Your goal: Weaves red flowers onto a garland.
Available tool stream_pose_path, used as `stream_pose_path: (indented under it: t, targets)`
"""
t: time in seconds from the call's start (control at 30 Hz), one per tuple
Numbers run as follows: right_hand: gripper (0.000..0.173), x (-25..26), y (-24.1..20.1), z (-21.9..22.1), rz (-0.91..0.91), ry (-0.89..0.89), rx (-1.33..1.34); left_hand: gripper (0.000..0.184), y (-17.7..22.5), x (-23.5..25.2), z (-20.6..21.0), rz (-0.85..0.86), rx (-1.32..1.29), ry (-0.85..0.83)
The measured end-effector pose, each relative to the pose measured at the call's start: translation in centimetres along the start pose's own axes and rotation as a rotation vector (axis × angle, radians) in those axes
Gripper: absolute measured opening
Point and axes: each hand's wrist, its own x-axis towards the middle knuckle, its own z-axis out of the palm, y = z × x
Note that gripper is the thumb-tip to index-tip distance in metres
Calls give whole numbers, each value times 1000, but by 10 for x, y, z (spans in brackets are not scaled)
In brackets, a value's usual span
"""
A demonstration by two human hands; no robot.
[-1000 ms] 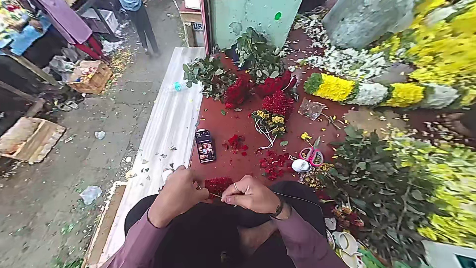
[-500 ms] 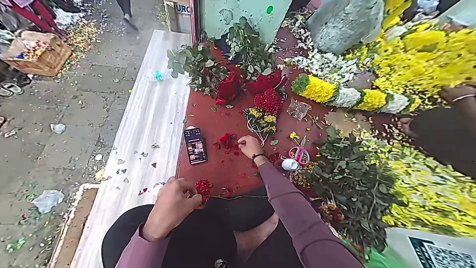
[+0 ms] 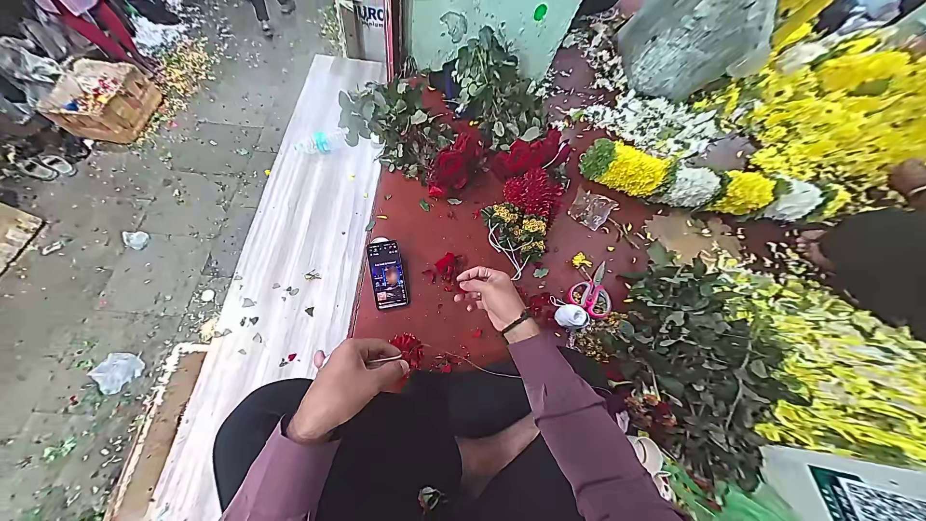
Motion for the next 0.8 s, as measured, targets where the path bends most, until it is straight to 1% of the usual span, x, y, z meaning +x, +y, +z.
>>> stream_pose_path:
  t: [0.07, 0.13, 0.2, 0.3, 0.37, 0.47, 0.53, 0.67, 0.8]
  targets:
    - [17, -31, -13, 17, -50, -95, 137, 26, -1, 0, 1, 22, -93, 11]
    - [15, -62, -23, 32, -56, -176, 252, 32, 3, -1, 2, 35, -193, 21]
    - [14, -87, -28, 46, -36, -255, 327, 37, 10, -1, 3, 39, -318, 32]
    - [13, -112, -26, 65, 10, -329, 394, 38, 13, 1, 8, 77, -473, 85]
    - [13, -119, -22, 73, 34, -339, 391, 39, 12, 3, 11, 95, -524, 120]
    - [13, -123, -18, 81, 10, -315, 356, 44, 11, 5, 15, 101, -532, 153]
    - [14, -124, -16, 85, -17, -287, 321, 47, 13, 5, 16, 96, -531, 144]
    - [13, -126, -14, 91, -24, -237, 295, 47, 16, 4, 18, 70, -514, 137]
    - [13, -126, -12, 91, -26, -250, 334, 47, 15, 3, 16, 56, -504, 143]
